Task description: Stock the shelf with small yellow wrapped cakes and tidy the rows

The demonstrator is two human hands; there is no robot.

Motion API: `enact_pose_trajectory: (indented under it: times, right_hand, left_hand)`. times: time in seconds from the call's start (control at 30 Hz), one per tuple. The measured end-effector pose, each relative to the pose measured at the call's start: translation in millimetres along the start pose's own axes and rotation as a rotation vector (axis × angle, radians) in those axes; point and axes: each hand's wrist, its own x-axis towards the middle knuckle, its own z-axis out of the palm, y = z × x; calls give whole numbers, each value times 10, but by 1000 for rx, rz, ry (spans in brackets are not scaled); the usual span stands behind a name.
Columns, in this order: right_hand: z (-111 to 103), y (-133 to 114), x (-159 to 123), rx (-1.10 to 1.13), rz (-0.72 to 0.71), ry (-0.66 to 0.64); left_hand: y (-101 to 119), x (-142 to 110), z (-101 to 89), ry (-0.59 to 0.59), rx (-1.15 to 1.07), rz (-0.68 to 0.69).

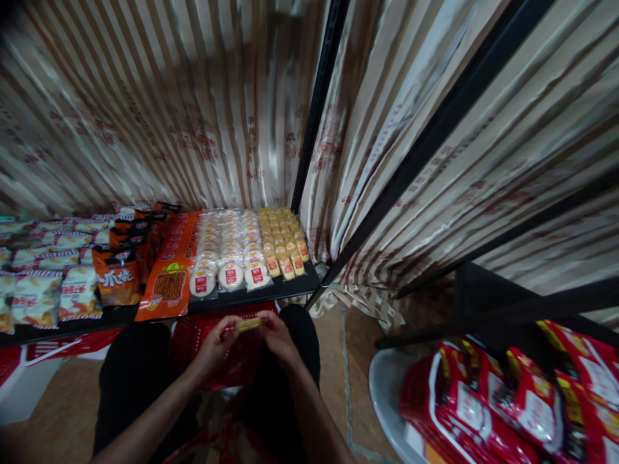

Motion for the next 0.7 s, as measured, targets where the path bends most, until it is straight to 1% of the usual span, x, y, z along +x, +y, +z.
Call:
enact_pose_trajectory:
  times: [0.07, 0.13, 0.2, 0.27, 0.37, 0.5, 0.7]
  right_hand:
    - [-15, -62, -15, 15, -13, -12]
    - [-31, -122, -30, 10, -30, -16]
    - [-44, -178, -43, 4, -44, -14]
    - [-52, -229, -55, 1, -55, -6]
    - [-52, -290, -71, 21, -69, -1]
    - [-56, -311, -69, 110, -73, -12]
    - [-82, -329, -52, 176, -63, 5]
  left_hand:
    - [-37, -2, 18, 8, 91, 58]
    - [-63, 1, 34, 4, 151, 160]
    - [-64, 0, 51, -15, 191, 261]
    - [-37, -9, 71, -16, 236, 326]
    - [40, -43, 103, -23, 314, 376]
    - [121, -85, 139, -64, 398, 432]
    - [83, -77, 166, -72, 482, 453]
